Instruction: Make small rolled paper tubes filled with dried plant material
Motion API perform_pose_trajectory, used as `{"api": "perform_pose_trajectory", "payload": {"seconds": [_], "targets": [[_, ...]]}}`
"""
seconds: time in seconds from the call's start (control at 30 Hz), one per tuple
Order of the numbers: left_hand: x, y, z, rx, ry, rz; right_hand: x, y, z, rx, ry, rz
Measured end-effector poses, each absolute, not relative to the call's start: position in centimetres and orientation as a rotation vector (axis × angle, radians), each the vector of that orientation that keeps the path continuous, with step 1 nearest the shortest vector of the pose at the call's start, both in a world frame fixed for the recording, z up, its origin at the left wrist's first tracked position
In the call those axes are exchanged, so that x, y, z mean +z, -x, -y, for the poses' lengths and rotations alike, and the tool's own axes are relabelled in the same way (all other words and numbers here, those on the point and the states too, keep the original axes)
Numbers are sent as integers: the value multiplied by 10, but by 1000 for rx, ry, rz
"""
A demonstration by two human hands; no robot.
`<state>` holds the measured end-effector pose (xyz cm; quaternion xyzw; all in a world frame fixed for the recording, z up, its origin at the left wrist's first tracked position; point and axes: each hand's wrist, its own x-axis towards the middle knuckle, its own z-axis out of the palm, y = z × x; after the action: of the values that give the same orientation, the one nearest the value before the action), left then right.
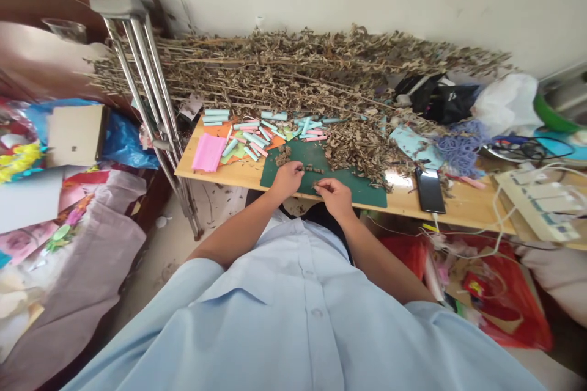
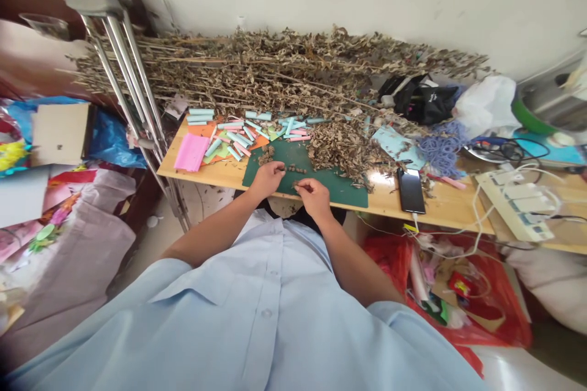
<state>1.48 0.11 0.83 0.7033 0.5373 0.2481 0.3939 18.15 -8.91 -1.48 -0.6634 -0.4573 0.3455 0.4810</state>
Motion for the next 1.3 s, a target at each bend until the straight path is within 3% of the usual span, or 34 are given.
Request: {"api": "perform_pose_trajectory", "payload": {"seconds": [0.17, 0.4, 0.67, 1.3], "targets": [[5, -11, 3, 709, -1724, -1369, -12, -184, 89, 825, 1623, 1111], [-4, -4, 31, 720, -1169, -1047, -11, -168, 84, 867, 1601, 1124], [-5, -5, 24, 791, -829, -976, -5, -152, 68, 778, 1553, 1254], [-5, -7, 24, 743, -873, -1010, -8, -165, 59, 1178, 1491, 1058]]}}
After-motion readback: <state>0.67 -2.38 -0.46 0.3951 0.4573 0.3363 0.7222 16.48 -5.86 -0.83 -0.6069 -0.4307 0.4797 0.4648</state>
